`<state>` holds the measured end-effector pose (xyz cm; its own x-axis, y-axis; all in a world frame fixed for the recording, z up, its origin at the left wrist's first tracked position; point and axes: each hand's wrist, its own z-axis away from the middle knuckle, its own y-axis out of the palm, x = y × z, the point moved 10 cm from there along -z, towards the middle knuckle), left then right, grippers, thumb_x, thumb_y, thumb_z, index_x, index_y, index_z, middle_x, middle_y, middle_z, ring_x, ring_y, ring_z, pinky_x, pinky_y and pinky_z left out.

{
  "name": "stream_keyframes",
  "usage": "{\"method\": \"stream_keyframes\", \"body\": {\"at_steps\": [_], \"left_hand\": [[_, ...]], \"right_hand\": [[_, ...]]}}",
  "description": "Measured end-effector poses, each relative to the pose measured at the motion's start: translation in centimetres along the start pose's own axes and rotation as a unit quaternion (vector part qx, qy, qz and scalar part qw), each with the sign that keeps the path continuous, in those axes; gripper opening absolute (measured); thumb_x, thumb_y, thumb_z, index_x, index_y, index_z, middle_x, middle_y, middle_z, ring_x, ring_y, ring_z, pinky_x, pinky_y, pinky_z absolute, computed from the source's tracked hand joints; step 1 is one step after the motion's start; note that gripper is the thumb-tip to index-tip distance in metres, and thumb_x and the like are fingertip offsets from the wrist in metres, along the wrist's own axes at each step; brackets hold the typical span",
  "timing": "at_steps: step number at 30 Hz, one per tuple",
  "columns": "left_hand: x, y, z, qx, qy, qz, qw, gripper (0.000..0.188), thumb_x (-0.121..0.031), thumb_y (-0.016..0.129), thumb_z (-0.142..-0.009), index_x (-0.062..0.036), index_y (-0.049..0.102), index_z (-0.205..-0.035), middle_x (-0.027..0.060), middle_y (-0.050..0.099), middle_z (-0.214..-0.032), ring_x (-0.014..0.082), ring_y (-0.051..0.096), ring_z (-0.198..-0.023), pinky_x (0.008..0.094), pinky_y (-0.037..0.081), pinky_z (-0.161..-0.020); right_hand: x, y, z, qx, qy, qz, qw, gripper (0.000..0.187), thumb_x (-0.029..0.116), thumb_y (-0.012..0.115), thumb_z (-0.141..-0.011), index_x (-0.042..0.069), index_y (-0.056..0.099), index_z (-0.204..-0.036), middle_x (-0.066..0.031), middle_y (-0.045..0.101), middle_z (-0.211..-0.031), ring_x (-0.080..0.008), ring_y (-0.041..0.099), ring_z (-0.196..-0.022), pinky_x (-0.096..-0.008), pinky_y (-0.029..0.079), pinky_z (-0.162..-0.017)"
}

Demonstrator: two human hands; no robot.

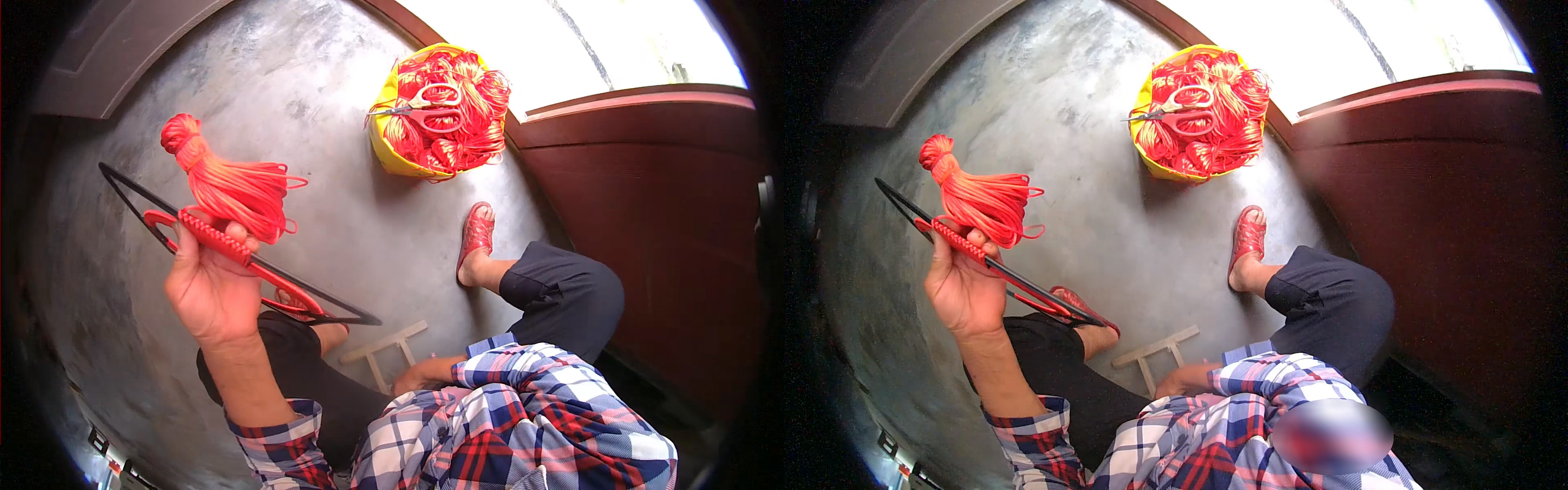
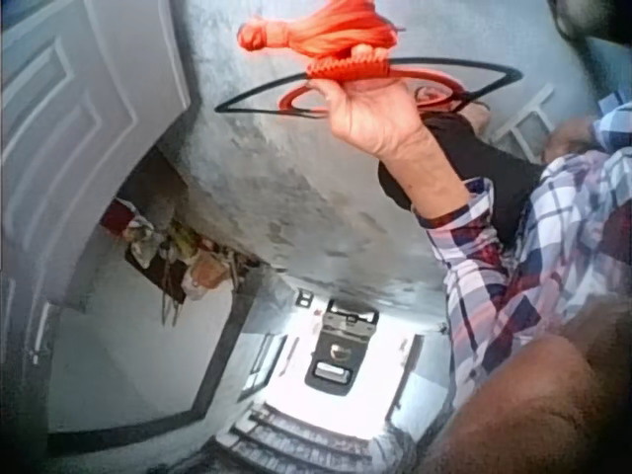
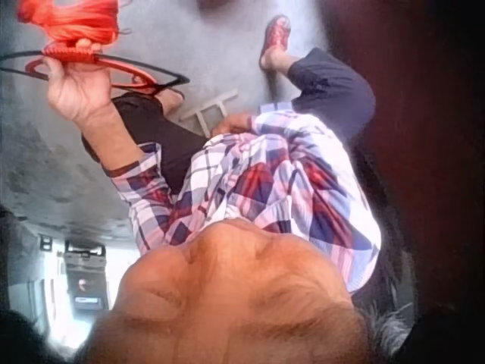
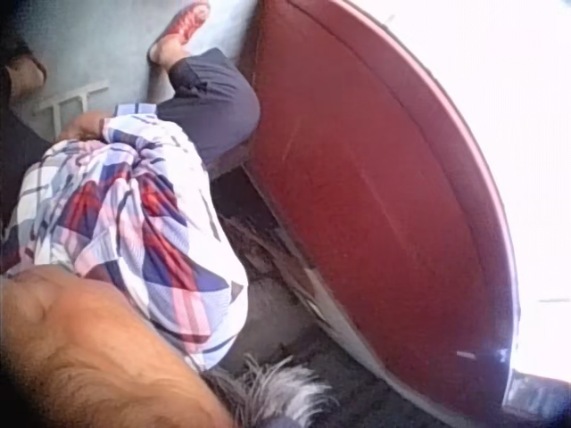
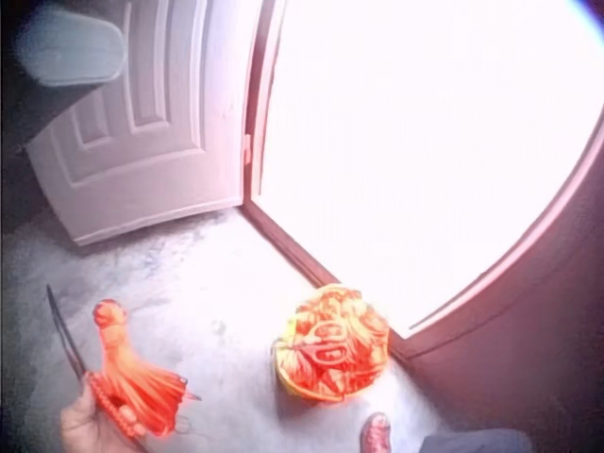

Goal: Wrapping a red cord around a circular hoop frame.

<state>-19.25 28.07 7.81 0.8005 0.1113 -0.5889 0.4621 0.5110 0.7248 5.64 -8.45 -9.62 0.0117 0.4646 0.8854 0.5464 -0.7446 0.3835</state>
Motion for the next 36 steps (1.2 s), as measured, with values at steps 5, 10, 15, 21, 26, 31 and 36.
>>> {"method": "stream_keyframes", "body": {"at_steps": [5,10,15,21,26,31,36], "left_hand": [[-0.5,0.0,-4.2,-0.019,-0.022,0.004,1.0,0.027,-0.023,0.047,-0.099,-0.0032,0.061,-0.111,0.0099,0.064,-0.101,0.0226,0.058,-0.087,0.0377,0.05,-0.077],[-2.1,-0.1,-4.9,-0.053,-0.024,0.003,0.998,0.027,-0.025,0.049,-0.098,-0.0046,0.06,-0.111,0.0089,0.063,-0.105,0.0263,0.056,-0.086,0.0403,0.045,-0.075],[-2.7,3.1,-6.6,-0.043,-0.016,0.0,0.999,0.024,-0.022,0.052,-0.096,-0.0034,0.061,-0.109,0.0089,0.063,-0.103,0.0227,0.056,-0.085,0.0384,0.048,-0.074],[-4.0,1.9,-4.0,-0.088,0.028,-0.02,0.996,0.022,-0.021,0.051,-0.097,-0.0038,0.06,-0.107,0.0072,0.064,-0.1,0.024,0.058,-0.085,0.0396,0.047,-0.074],[-2.6,0.8,-2.0,-0.086,0.005,-0.034,0.996,0.022,-0.021,0.052,-0.097,-0.0037,0.06,-0.107,0.0079,0.064,-0.101,0.0235,0.057,-0.086,0.0396,0.047,-0.075],[1.7,2.5,-1.5,-0.032,-0.034,-0.034,0.998,0.021,-0.019,0.055,-0.095,-0.003,0.059,-0.108,0.0087,0.061,-0.106,0.0221,0.054,-0.087,0.036,0.045,-0.076],[1.7,1.8,-0.5,0.019,-0.039,-0.021,0.999,0.02,-0.016,0.053,-0.097,0.0,0.055,-0.107,0.0087,0.053,-0.098,0.0191,0.045,-0.085,0.0316,0.041,-0.076]], "right_hand": [[2.2,-1.4,-0.6,0.038,0.088,-0.01,0.995,0.032,0.025,0.064,-0.077,-0.003,0.068,-0.091,-0.0264,0.065,-0.093,-0.0396,0.063,-0.084,-0.0491,0.048,-0.076],[6.1,-4.0,0.7,0.029,0.198,0.034,0.979,0.036,0.03,0.059,-0.085,-0.004,0.066,-0.095,-0.0263,0.065,-0.1,-0.0421,0.061,-0.094,-0.05,0.048,-0.08],[-2.1,0.2,5.9,0.043,0.22,-0.023,0.974,0.042,0.033,0.057,-0.089,-0.007,0.064,-0.099,-0.0297,0.062,-0.106,-0.0422,0.057,-0.107,-0.0489,0.044,-0.091],[7.1,-5.2,6.5,-0.057,-0.031,-0.061,0.996,0.029,0.019,0.062,-0.084,0.003,0.063,-0.107,-0.0171,0.064,-0.106,-0.0276,0.063,-0.095,-0.037,0.048,-0.083],[4.1,-4.1,5.1,-0.045,0.084,-0.031,0.995,0.029,0.012,0.068,-0.078,0.005,0.065,-0.106,-0.0141,0.066,-0.1,-0.024,0.063,-0.092,-0.0362,0.049,-0.078],[3.4,-7.4,4.4,-0.137,0.139,0.048,0.98,0.027,0.015,0.069,-0.077,0.006,0.066,-0.103,-0.0127,0.067,-0.097,-0.024,0.064,-0.09,-0.0376,0.05,-0.076],[3.0,-17.2,-0.3,-0.255,0.211,0.103,0.938,0.026,0.017,0.069,-0.076,0.007,0.068,-0.1,-0.0112,0.068,-0.094,-0.0239,0.065,-0.087,-0.039,0.05,-0.075]]}}
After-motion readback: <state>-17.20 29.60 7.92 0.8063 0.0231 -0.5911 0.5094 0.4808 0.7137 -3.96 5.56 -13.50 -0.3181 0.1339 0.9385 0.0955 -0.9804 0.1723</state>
